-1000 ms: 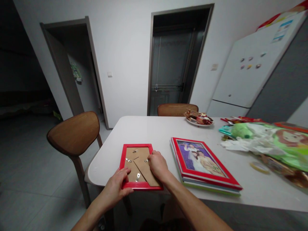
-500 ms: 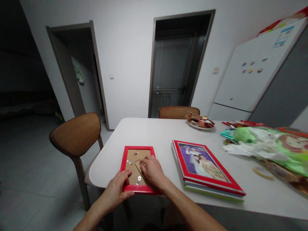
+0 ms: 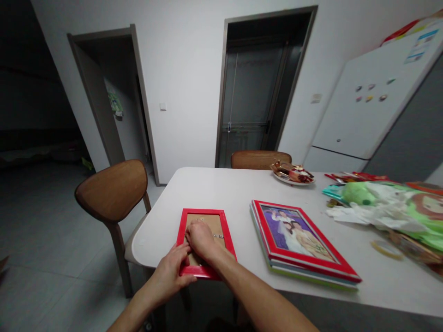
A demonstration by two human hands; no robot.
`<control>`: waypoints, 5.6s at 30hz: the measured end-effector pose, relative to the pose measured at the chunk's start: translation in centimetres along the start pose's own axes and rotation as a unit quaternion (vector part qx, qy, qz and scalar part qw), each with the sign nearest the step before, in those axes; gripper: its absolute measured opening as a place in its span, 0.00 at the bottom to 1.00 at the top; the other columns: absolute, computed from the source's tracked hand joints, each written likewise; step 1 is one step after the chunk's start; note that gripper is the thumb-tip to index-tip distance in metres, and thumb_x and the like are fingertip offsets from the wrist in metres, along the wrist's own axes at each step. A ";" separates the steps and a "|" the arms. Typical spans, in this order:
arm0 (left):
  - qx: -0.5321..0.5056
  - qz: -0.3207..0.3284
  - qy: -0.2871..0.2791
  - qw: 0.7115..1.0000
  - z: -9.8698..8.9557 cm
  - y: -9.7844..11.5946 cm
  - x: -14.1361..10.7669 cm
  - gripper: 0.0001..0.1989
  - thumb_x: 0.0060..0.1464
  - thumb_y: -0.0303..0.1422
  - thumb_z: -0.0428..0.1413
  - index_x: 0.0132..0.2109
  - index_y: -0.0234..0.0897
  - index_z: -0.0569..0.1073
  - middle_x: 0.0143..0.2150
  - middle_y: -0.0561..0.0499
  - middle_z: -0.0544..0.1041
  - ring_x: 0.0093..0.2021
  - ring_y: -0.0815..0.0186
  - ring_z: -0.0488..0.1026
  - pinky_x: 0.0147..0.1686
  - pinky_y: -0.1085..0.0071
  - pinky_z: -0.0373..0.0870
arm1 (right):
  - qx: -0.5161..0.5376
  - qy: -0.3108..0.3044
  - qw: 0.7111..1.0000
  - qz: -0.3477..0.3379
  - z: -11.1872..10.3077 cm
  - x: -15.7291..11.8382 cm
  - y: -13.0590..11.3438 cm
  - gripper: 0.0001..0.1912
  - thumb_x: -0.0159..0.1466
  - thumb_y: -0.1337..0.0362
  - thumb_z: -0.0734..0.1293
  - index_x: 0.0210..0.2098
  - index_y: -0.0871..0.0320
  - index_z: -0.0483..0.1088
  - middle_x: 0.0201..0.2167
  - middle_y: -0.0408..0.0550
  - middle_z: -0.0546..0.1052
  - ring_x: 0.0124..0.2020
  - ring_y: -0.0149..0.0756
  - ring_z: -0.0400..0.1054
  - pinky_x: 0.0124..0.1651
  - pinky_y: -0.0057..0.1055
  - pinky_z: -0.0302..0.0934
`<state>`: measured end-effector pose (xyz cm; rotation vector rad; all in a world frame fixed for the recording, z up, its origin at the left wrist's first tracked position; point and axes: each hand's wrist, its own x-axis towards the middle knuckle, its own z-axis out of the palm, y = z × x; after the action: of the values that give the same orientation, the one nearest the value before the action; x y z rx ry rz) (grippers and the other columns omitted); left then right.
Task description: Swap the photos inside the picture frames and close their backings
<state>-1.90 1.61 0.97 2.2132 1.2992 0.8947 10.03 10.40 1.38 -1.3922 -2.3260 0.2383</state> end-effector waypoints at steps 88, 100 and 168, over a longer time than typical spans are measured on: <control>-0.213 -0.143 0.028 0.966 8.1 6.5 10.2 0.22 0.40 0.23 0.52 0.47 0.37 0.63 0.44 0.49 0.73 0.43 0.63 0.69 0.42 0.71 0.63 | 0.438 0.106 0.805 0.385 -12.5 -11.0 14.8 0.13 0.58 0.63 0.58 0.36 0.66 0.67 0.29 0.51 0.75 0.28 0.35 0.69 0.30 0.30 0.62; -0.185 -0.228 0.132 0.947 1.6 -3.4 13.2 0.26 0.41 0.17 0.51 0.49 0.38 0.63 0.43 0.49 0.74 0.44 0.63 0.69 0.39 0.75 0.64 | 0.377 0.128 0.852 0.339 -7.6 0.9 10.2 0.17 0.59 0.60 0.60 0.45 0.62 0.63 0.44 0.48 0.67 0.42 0.38 0.63 0.41 0.38 0.61; -0.504 -0.141 0.227 0.821 1.5 6.9 4.3 0.14 0.46 0.33 0.54 0.42 0.34 0.70 0.40 0.47 0.75 0.41 0.59 0.71 0.41 0.66 0.67 | 0.280 0.178 0.939 0.087 -8.9 -7.0 0.4 0.29 0.53 0.54 0.61 0.52 0.56 0.56 0.52 0.53 0.62 0.52 0.42 0.55 0.51 0.42 0.51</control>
<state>4.93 2.02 5.66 0.9842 0.9167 1.5645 17.10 3.94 7.41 -1.2197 -1.6615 0.5954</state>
